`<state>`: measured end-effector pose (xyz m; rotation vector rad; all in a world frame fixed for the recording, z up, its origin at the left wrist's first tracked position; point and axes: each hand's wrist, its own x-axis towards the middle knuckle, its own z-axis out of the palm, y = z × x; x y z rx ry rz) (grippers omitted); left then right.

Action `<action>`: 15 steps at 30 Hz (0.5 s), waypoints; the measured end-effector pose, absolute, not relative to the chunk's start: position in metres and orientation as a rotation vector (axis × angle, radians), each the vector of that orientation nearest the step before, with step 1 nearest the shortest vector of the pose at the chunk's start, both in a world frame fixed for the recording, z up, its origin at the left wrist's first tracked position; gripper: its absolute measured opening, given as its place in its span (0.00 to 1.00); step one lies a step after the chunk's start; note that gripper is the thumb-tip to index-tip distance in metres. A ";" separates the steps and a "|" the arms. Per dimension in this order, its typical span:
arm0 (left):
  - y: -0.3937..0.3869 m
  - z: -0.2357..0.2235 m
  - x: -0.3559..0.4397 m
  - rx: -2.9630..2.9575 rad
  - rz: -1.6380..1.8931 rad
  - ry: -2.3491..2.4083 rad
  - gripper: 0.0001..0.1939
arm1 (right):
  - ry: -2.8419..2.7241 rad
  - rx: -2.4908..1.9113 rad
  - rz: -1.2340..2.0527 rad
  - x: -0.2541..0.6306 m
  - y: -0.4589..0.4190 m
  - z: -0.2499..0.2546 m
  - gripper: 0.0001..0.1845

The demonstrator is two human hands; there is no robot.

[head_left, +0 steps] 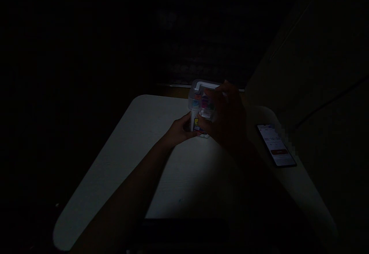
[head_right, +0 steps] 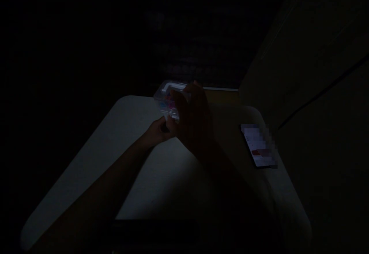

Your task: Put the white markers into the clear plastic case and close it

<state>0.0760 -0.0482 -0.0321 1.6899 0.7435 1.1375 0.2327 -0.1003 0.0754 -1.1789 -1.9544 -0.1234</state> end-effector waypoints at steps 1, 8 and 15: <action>-0.049 -0.030 0.076 1.689 1.133 0.738 0.31 | -1.956 -1.181 -0.172 0.232 -0.101 0.076 0.25; -0.050 -0.024 0.075 1.731 1.149 0.727 0.25 | -1.878 -1.293 -0.416 0.222 -0.109 0.072 0.28; -0.049 -0.024 0.074 1.846 1.116 0.826 0.28 | -1.811 -1.413 -0.598 0.215 -0.112 0.071 0.28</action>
